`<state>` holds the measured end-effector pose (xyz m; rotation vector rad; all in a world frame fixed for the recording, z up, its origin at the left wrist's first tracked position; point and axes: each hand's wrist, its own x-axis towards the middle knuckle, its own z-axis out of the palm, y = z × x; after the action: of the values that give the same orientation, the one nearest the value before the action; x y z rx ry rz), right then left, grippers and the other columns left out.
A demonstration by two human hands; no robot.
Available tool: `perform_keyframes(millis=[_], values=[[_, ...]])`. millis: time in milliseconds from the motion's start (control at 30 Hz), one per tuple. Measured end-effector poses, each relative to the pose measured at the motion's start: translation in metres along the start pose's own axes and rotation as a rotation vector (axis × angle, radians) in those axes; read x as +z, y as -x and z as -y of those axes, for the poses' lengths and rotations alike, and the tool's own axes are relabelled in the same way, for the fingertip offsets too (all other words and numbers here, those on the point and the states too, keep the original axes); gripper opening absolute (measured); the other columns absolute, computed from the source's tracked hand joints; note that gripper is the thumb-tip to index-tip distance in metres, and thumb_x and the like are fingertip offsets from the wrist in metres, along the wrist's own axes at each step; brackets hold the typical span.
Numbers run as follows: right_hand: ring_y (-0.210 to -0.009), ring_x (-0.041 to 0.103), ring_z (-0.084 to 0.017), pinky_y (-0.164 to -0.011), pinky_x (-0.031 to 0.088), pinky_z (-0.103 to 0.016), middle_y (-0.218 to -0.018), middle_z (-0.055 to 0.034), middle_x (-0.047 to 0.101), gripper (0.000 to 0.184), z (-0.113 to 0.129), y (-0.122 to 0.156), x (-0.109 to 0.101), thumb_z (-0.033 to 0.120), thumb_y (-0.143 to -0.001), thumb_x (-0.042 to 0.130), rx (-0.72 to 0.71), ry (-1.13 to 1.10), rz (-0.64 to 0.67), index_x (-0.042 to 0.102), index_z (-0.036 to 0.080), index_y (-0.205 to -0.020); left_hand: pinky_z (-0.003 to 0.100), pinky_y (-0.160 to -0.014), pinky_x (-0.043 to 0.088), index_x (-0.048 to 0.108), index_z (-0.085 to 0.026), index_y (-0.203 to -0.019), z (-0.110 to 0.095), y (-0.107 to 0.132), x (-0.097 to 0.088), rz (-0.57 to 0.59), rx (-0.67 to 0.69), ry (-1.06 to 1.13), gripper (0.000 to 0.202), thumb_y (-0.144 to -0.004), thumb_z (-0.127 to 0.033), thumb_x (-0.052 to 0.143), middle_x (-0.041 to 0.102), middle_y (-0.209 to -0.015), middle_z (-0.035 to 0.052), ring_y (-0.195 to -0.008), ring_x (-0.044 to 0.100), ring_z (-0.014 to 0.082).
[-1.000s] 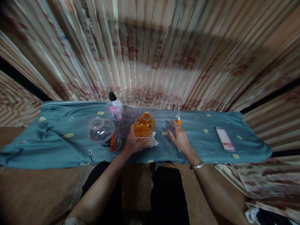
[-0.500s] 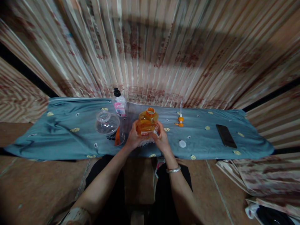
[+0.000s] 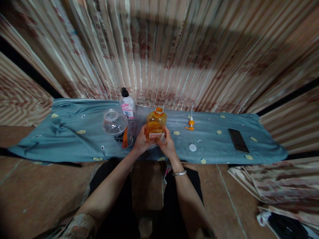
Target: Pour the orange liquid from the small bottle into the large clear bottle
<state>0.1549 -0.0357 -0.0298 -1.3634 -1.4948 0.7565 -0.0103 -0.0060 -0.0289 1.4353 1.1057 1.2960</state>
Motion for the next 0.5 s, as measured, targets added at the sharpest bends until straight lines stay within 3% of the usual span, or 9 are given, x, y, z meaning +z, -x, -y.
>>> perform_keyframes(millis=[100, 233, 400, 500], values=[[-0.136, 0.068, -0.031, -0.113, 0.057, -0.05, -0.147, -0.0152, 0.068, 0.071, 0.002, 0.005, -0.004, 0.036, -0.077, 0.072, 0.05, -0.02, -0.094, 0.052, 0.023, -0.144, 0.055, -0.125, 0.042, 0.052, -0.021, -0.143, 0.003, 0.009, -0.006, -0.03, -0.016, -0.015, 0.098, -0.056, -0.023, 0.097, 0.062, -0.149, 0.0163, -0.144, 0.057, 0.0372], [-0.115, 0.077, -0.028, -0.104, 0.061, -0.049, -0.123, -0.0116, 0.08, 0.043, 0.014, 0.02, -0.016, 0.036, -0.081, 0.065, 0.067, 0.046, -0.172, 0.065, 0.024, -0.123, 0.055, -0.132, 0.028, 0.051, -0.02, -0.146, 0.0, 0.036, -0.019, -0.068, -0.049, -0.007, 0.095, -0.059, -0.019, 0.092, 0.051, -0.16, 0.0182, -0.155, 0.044, 0.0378], [-0.083, 0.077, -0.024, -0.087, 0.065, -0.042, -0.092, -0.0075, 0.081, 0.025, 0.041, 0.052, -0.016, 0.043, -0.094, 0.057, -0.003, 0.213, -0.147, 0.072, 0.024, -0.098, 0.055, -0.13, 0.031, 0.067, -0.022, -0.127, -0.011, 0.079, -0.042, -0.103, -0.116, 0.1, 0.071, -0.06, -0.018, 0.091, 0.067, -0.141, 0.0123, -0.143, 0.056, 0.0352], [-0.097, 0.079, -0.026, -0.096, 0.064, -0.044, -0.107, -0.0102, 0.082, 0.028, 0.058, 0.066, 0.01, 0.04, -0.096, 0.059, -0.089, 0.142, -0.007, 0.072, 0.023, -0.113, 0.049, -0.125, 0.038, 0.074, -0.022, -0.109, -0.014, 0.098, -0.059, -0.166, -0.204, 0.237, 0.048, -0.065, -0.021, 0.091, 0.072, -0.125, 0.0103, -0.133, 0.063, 0.0315]])
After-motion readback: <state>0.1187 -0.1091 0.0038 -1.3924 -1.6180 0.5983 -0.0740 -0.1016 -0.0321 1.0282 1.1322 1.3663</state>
